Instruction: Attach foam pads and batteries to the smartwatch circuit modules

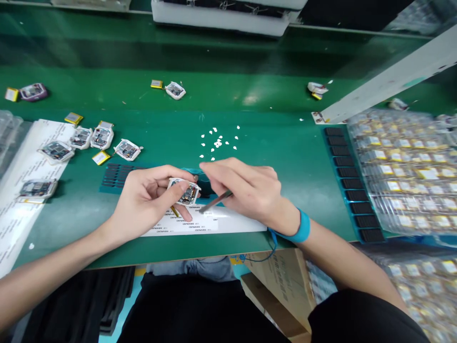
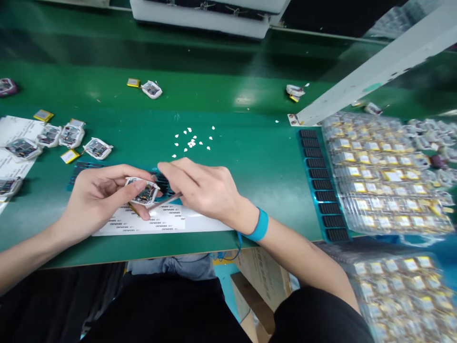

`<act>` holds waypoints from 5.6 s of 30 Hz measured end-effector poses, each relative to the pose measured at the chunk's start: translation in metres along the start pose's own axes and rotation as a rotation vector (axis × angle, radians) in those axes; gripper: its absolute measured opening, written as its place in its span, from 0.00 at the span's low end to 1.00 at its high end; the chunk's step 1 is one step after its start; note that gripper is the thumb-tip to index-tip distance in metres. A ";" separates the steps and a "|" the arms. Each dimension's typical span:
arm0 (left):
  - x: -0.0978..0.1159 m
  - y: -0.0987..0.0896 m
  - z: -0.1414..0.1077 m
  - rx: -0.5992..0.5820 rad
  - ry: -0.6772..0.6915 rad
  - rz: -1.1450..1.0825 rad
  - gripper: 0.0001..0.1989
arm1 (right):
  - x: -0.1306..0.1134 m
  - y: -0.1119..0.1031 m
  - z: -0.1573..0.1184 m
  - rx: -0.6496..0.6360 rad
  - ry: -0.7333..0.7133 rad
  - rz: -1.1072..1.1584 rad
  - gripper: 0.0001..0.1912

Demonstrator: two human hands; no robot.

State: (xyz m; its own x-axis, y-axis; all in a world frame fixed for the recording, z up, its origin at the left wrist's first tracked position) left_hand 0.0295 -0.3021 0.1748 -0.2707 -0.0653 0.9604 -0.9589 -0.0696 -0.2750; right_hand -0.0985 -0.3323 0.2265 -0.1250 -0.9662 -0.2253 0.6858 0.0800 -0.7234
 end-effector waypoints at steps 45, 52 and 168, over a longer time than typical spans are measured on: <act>0.022 -0.006 -0.028 0.234 0.276 0.391 0.07 | -0.028 0.003 0.004 -0.093 -0.091 0.043 0.08; 0.010 -0.005 -0.023 0.226 0.170 0.256 0.05 | -0.043 0.002 0.003 -0.153 -0.203 -0.109 0.10; 0.001 0.026 -0.012 -0.217 -0.015 -0.107 0.19 | 0.038 0.028 0.002 0.022 0.615 1.251 0.15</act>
State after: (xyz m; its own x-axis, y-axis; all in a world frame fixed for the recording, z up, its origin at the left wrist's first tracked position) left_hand 0.0029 -0.2924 0.1692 -0.1670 -0.0839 0.9824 -0.9783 0.1381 -0.1545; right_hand -0.0827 -0.3674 0.1995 0.2841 0.0046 -0.9588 0.5853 0.7912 0.1773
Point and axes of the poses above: each hand's wrist, its own z-axis towards the middle knuckle, its own y-axis out of the palm, x = y × z, the point moved 10 cm from there along z, towards the middle knuckle, and after that the axes turned 12 degrees about z, right-handed, at the moved point
